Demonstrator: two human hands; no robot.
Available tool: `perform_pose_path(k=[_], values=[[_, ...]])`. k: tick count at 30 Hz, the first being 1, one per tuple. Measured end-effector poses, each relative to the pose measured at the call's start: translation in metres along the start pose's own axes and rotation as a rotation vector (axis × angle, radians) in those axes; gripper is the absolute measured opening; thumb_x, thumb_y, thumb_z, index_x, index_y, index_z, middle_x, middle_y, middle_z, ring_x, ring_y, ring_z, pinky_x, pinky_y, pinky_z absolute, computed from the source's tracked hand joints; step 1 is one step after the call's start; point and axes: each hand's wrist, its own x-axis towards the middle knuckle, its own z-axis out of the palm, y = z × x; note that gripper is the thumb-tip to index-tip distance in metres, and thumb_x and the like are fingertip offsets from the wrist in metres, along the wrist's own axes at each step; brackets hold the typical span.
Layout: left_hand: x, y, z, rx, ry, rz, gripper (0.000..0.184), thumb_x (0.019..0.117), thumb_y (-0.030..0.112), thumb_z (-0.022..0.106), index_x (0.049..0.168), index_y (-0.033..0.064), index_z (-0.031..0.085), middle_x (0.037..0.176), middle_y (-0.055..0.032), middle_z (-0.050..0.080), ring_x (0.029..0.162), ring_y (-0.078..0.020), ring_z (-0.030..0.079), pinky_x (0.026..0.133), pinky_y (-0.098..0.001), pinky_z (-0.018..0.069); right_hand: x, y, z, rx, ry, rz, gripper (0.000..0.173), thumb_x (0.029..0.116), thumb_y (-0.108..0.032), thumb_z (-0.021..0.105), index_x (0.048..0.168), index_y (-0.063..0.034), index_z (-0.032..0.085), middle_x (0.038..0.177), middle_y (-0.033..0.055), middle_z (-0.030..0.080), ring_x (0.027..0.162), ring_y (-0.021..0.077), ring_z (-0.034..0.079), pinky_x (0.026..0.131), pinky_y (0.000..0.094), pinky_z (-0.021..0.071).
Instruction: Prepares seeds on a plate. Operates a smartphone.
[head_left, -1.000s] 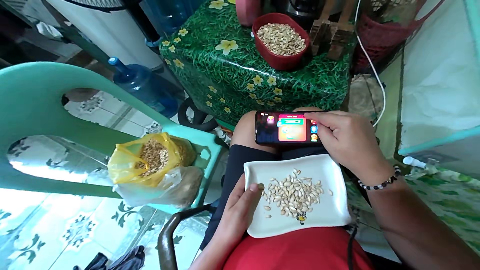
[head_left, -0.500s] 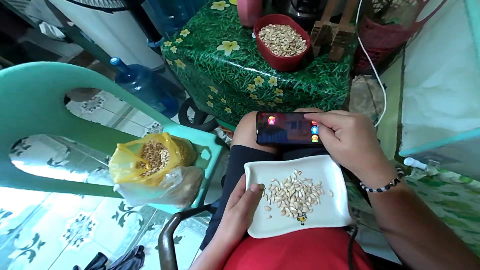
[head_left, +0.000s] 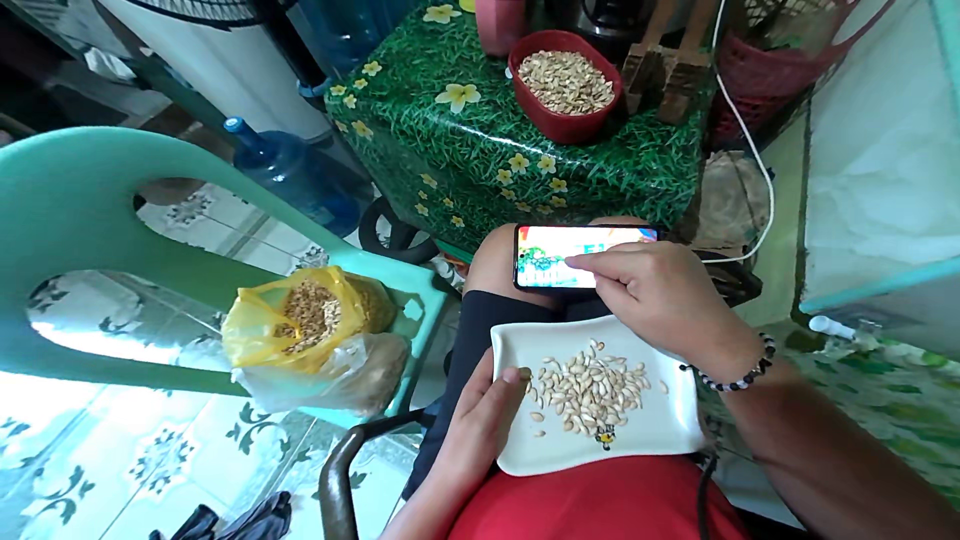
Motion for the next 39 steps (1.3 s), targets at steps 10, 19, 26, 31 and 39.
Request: perform_pose_path(k=[10,19,26,31,39], values=[[0.000,0.001,0.001,-0.020,0.002,-0.001,0.036,0.1088,0.011,0.032,0.141,-0.0009,0.043,0.114,-0.0045,0.068,0.101,-0.0114,0.069,0.091,-0.0305,0.0596,0.001,-0.004,0.000,-0.028,-0.057,-0.001,0.046,0.1010,-0.015,0.051,0.144,-0.0241,0.062,0.067,0.0034,0.063,0.056,0.0210,0.058,0.052,0.0424,0.0465],[0.000,0.003,0.003,0.030,0.015,0.001,0.035,0.1088,0.011,0.033,0.139,-0.0014,0.044,0.111,-0.0042,0.069,0.098,-0.0111,0.070,0.088,-0.0303,0.0605,0.000,-0.007,0.004,-0.010,-0.064,-0.015,0.034,0.1012,-0.015,0.051,0.127,-0.0178,0.073,0.072,0.0034,0.067,0.060,0.0207,0.062,0.054,0.0427,0.0487],[-0.003,0.004,0.002,0.263,0.093,0.064,0.027,0.1098,0.018,0.040,0.121,0.0011,0.057,0.097,-0.0033,0.070,0.086,-0.0104,0.071,0.077,-0.0276,0.0618,-0.006,-0.005,0.002,-0.016,-0.023,-0.031,0.031,0.0966,-0.011,0.056,0.118,-0.0171,0.078,0.084,0.0028,0.066,0.069,0.0178,0.064,0.057,0.0385,0.0516],[-0.004,0.009,-0.004,0.459,0.123,0.058,0.016,0.1050,0.019,0.055,0.111,0.0045,0.059,0.085,-0.0001,0.071,0.071,-0.0085,0.070,0.063,-0.0241,0.0604,-0.013,-0.005,-0.007,0.024,-0.010,-0.059,0.028,0.0948,-0.013,0.055,0.108,-0.0167,0.080,0.076,-0.0018,0.057,0.065,0.0117,0.056,0.055,0.0305,0.0465],[-0.002,0.032,-0.029,0.519,0.127,0.082,0.023,0.1015,0.016,0.060,0.120,0.0029,0.061,0.077,0.0007,0.070,0.058,-0.0078,0.067,0.050,-0.0234,0.0572,-0.040,-0.002,-0.013,0.222,-0.209,-0.135,0.027,0.0966,-0.022,0.056,0.106,-0.0214,0.081,0.081,-0.0052,0.061,0.067,0.0049,0.055,0.057,0.0262,0.0480]])
